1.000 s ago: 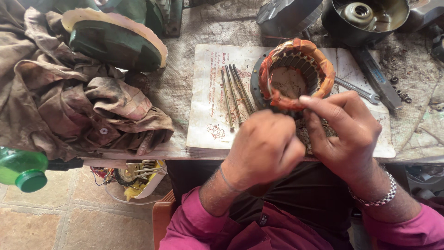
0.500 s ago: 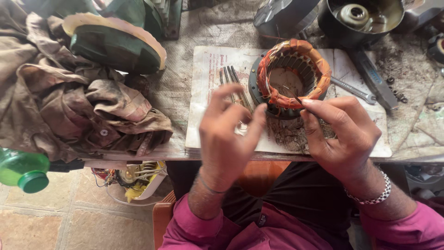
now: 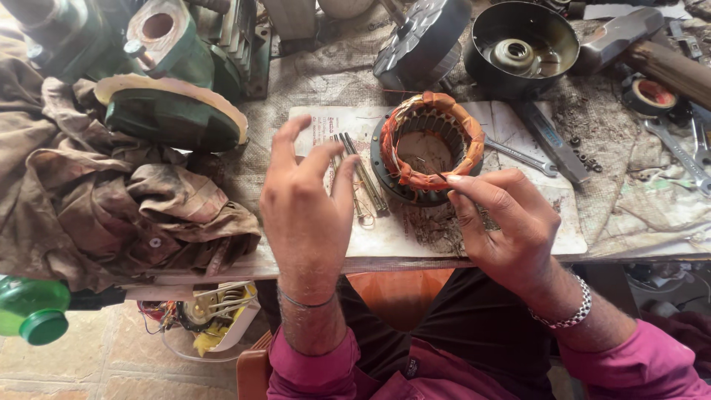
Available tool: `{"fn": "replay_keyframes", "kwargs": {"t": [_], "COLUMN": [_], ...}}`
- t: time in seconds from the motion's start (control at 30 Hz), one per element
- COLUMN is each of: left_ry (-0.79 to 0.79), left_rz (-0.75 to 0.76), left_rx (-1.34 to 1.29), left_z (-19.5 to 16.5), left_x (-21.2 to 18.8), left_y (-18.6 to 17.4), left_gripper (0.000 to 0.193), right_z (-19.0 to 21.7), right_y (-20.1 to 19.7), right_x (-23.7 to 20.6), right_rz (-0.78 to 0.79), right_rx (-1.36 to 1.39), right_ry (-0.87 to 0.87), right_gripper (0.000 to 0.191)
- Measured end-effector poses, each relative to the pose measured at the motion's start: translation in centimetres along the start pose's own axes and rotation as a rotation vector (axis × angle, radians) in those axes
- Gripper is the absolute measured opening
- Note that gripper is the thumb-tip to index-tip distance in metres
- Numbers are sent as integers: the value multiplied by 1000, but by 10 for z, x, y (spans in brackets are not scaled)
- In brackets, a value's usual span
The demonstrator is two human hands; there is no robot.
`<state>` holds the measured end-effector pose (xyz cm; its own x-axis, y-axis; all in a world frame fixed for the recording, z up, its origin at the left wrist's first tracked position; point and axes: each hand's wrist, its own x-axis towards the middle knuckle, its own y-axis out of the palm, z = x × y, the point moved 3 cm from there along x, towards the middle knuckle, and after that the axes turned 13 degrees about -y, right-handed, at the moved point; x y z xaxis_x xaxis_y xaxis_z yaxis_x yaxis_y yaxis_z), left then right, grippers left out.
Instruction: The person works on an electric motor stator on a workbench, pressing and tucking copper windings and inserting insulation wedges into the slots around the stator by hand. They rotate the stator as they work around its rim, seating the windings and wedges slot by slot.
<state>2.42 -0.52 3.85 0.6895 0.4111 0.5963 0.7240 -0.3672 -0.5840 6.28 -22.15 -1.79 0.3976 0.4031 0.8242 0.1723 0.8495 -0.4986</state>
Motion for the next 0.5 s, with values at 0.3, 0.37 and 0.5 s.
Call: {"fn": "replay_keyframes", "kwargs": {"t": [0.3, 0.37, 0.5], "left_ry": [5, -1, -158], "left_rz": [32, 52, 165], "left_rx": [22, 8, -88], "left_z": [8, 7, 14], "left_x": [-8, -13, -15], "left_y": [15, 16, 21], "left_gripper": [24, 12, 8], "right_z": [-1, -1, 0], "right_y": [-3, -4, -6], "right_x": [-5, -5, -3], "right_rz": [7, 10, 17], "right_rx": [-2, -8, -11], "right_ry": [8, 6, 4], "right_gripper": [28, 28, 28]}}
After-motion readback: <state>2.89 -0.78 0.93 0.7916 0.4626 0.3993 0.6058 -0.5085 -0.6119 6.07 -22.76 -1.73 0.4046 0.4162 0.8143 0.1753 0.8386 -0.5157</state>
